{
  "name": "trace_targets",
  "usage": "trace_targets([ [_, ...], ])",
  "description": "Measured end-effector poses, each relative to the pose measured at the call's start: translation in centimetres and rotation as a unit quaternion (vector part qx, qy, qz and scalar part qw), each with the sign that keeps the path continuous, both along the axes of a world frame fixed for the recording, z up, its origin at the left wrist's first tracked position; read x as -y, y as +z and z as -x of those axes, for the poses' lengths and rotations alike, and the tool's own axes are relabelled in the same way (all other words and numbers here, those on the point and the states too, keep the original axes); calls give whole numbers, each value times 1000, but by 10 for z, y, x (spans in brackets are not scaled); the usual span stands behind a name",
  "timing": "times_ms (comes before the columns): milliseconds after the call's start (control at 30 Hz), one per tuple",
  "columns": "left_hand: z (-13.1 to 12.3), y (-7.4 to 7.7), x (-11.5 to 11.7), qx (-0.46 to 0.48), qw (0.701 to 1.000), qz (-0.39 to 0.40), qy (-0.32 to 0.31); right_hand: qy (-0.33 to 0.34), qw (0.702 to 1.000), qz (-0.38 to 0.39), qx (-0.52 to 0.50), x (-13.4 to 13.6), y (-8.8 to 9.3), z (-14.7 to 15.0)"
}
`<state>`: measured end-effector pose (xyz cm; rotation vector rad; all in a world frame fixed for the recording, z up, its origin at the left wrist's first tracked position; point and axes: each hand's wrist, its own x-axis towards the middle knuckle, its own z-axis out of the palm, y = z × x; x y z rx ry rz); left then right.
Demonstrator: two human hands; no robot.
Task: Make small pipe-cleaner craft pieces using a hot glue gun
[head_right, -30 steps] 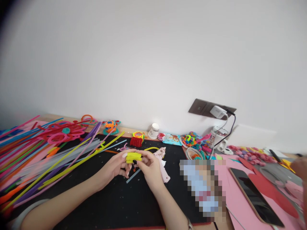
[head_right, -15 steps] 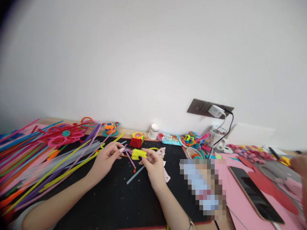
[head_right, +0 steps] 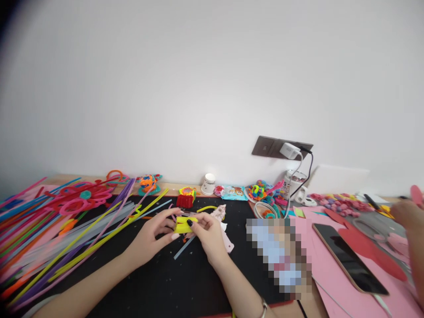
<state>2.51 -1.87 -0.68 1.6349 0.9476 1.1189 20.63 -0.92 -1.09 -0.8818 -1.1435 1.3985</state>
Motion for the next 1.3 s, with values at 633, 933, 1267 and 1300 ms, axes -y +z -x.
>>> trace_targets([
  [633,-9,-6,0,88,992,77,44,27,994,-89,61,2,-2,-1],
  [933,-9,-13,-3,126,989,78,27,9,988,-132,83,4,3,0],
  [1267,-12,0,1,158,981,103,35,-1,986,-141,93,5,4,0],
  [1300,-12,1,0,160,980,111,38,-4,985,-142,95,5,3,0],
])
